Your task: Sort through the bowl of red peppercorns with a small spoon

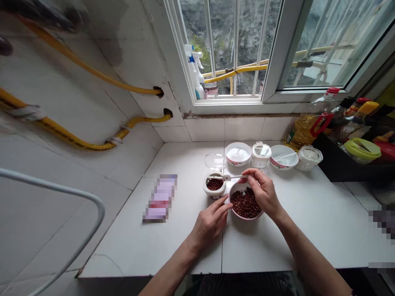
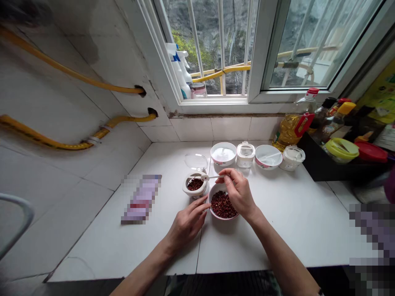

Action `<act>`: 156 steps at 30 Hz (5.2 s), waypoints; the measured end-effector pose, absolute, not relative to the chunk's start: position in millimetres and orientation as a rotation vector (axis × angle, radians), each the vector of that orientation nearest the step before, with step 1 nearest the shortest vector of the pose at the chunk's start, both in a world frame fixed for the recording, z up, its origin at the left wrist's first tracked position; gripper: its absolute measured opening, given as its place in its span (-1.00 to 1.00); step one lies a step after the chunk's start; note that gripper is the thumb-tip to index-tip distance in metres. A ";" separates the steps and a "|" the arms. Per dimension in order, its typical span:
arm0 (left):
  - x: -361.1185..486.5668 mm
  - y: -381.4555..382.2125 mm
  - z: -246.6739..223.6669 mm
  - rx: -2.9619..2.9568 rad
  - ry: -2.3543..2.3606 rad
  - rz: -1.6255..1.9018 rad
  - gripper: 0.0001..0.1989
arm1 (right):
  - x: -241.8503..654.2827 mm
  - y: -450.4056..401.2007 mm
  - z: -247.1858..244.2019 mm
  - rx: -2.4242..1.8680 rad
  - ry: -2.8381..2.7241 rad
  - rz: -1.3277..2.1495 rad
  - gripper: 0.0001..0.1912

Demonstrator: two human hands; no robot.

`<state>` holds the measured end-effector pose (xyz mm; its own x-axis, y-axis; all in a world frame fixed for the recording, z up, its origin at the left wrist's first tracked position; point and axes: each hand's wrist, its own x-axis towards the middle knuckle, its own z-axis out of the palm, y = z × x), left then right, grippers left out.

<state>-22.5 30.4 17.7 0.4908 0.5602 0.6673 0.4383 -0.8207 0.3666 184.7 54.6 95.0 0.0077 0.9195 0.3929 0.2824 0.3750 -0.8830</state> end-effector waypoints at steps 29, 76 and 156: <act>-22.9 31.2 15.4 2.565 0.858 1.229 -0.63 | 207.7 56.9 83.3 -1.353 -1.602 0.803 -0.83; -22.8 29.9 17.4 2.558 0.869 1.221 -0.62 | 210.4 59.0 83.8 -1.304 -1.415 1.137 -0.87; -22.2 31.1 18.1 2.569 0.839 1.232 -0.63 | 208.9 54.3 86.9 -1.223 -1.739 0.326 -0.83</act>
